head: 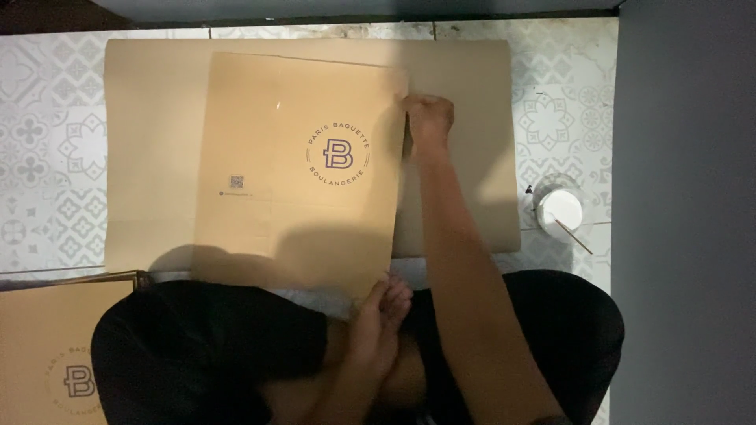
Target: The person prepares cardboard packaging by hand on the floor, folding the edges of a cardboard sheet and then stacking it onto others.
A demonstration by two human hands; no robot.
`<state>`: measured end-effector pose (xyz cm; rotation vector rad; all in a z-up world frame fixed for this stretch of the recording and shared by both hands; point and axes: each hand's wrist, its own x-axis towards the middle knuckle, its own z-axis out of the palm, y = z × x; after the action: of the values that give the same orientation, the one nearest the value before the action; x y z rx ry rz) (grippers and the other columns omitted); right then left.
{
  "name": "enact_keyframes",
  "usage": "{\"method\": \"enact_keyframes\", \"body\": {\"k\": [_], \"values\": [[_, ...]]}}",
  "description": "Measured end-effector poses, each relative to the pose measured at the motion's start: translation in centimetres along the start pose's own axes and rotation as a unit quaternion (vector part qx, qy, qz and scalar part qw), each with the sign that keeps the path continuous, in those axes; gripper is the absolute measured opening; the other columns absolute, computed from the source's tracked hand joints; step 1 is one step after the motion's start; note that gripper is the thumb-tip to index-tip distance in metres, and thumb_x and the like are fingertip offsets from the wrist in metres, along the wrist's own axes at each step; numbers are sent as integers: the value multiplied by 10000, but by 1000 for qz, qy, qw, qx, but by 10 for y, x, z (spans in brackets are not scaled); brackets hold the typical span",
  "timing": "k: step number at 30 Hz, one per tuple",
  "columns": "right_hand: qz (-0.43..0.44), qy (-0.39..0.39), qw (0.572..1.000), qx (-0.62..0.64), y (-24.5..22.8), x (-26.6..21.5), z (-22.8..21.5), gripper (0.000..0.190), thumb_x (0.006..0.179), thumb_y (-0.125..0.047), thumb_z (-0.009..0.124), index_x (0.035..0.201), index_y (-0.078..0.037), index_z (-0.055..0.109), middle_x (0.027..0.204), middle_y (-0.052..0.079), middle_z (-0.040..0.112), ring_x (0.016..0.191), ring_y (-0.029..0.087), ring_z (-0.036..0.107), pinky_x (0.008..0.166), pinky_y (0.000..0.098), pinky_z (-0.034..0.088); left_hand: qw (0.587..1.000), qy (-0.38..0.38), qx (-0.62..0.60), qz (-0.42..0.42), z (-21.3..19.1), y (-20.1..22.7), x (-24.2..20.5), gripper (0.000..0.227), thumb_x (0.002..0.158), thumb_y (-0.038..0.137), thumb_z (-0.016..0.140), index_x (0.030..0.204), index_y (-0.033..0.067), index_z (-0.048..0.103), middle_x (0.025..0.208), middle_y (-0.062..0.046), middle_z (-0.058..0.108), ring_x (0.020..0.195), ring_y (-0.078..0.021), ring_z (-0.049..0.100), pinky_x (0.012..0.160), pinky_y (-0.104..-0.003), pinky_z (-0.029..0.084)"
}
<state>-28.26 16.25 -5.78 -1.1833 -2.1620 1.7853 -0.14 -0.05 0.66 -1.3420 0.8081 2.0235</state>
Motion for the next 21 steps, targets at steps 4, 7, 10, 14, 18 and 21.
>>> {"method": "enact_keyframes", "body": {"k": [4, 7, 10, 14, 18, 21], "values": [[-51, 12, 998, 17, 0, 31, 5, 184, 753, -110, 805, 786, 55, 733, 811, 99, 741, 716, 202, 685, 683, 349, 571, 999, -4, 50, 3, 3, 2, -4, 273, 969, 332, 658, 1007, 62, 666, 896, -84, 681, 835, -193, 674, 771, -318, 574], [-67, 33, 997, -30, 3, 45, 10, 174, 743, -130, 795, 785, 34, 760, 793, 116, 757, 698, 210, 707, 691, 349, 572, 998, -63, -10, 17, -3, -3, 5, 260, 960, 317, 699, 1009, 63, 668, 899, -79, 687, 843, -197, 680, 773, -322, 569], [-43, 36, 997, -54, 0, 53, 14, 192, 762, -158, 783, 789, 29, 749, 829, 135, 766, 715, 213, 693, 686, 357, 575, 998, -60, 4, 22, -2, -4, 8, 283, 942, 313, 701, 1010, 40, 670, 888, -101, 716, 825, -211, 702, 767, -345, 588], [-38, 89, 993, -67, -3, 53, 21, 189, 745, -148, 782, 803, 31, 761, 881, 154, 783, 759, 217, 730, 726, 341, 571, 997, -8, 75, 6, 10, 5, -3, 307, 940, 318, 683, 1044, 29, 696, 884, -89, 746, 808, -187, 724, 773, -341, 606], [-26, 95, 994, -41, -10, 57, 24, 206, 791, -162, 735, 847, 36, 737, 938, 146, 774, 805, 225, 728, 720, 355, 573, 998, -34, 37, 28, 11, 6, -9, 275, 932, 271, 704, 1021, 11, 684, 864, -104, 735, 768, -209, 713, 736, -352, 597], [-55, 86, 995, -22, -5, 56, 24, 210, 777, -169, 733, 862, 22, 754, 931, 143, 789, 809, 228, 724, 721, 352, 561, 997, -59, 22, 40, 7, 3, -6, 278, 948, 271, 706, 1020, 4, 673, 868, -122, 729, 772, -211, 710, 730, -347, 596]]}}
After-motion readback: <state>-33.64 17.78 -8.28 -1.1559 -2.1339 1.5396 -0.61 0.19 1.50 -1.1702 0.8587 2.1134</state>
